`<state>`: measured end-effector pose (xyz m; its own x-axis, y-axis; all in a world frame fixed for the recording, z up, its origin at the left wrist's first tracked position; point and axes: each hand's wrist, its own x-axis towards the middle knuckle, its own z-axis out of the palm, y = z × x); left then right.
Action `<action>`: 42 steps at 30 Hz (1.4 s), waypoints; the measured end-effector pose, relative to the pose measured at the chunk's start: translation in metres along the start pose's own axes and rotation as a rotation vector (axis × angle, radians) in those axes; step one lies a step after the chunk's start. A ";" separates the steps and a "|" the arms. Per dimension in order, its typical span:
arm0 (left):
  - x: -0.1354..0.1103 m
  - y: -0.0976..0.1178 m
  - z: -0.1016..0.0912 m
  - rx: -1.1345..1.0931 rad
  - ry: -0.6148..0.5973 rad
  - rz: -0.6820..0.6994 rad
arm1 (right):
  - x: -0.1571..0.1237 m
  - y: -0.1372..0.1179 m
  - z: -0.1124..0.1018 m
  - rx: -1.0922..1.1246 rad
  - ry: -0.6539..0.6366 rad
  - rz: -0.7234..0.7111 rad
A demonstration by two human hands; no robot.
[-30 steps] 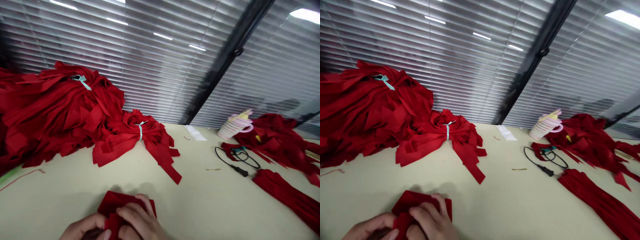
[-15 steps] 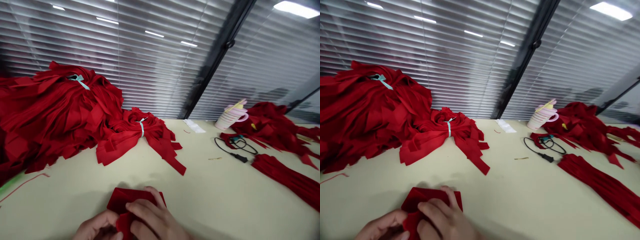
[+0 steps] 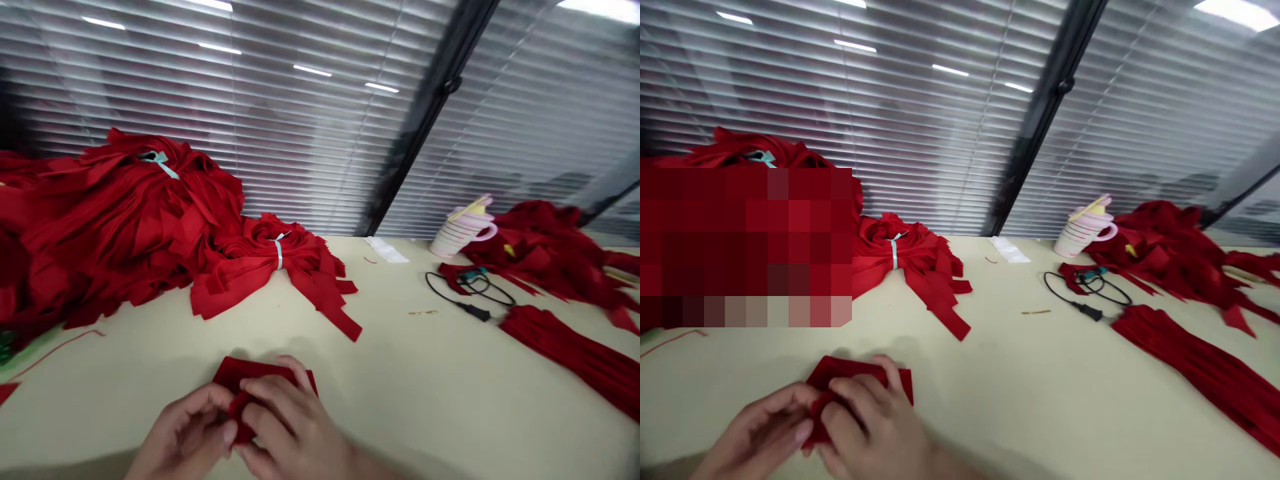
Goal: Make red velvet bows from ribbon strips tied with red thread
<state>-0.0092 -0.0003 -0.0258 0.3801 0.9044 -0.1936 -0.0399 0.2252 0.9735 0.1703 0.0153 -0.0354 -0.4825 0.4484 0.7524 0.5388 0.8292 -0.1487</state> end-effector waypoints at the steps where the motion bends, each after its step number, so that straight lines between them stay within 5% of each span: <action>1: 0.000 0.002 0.002 0.057 0.040 0.027 | 0.000 0.001 -0.002 0.028 -0.037 0.026; 6: 0.001 0.004 0.008 0.135 0.116 0.093 | 0.000 -0.001 -0.009 0.254 -0.165 0.142; 14: -0.002 0.005 0.012 0.139 0.160 0.136 | 0.000 -0.005 -0.009 0.545 -0.122 0.483; 31: -0.008 0.005 0.015 0.159 0.249 0.156 | 0.005 -0.007 -0.012 0.596 -0.051 0.413; 42: -0.010 0.004 0.016 0.168 0.146 0.216 | 0.002 -0.014 -0.014 0.608 -0.098 0.438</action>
<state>0.0015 -0.0148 -0.0182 0.2418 0.9702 0.0168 0.0528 -0.0305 0.9981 0.1711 -0.0001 -0.0225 -0.3861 0.7835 0.4869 0.2335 0.5936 -0.7701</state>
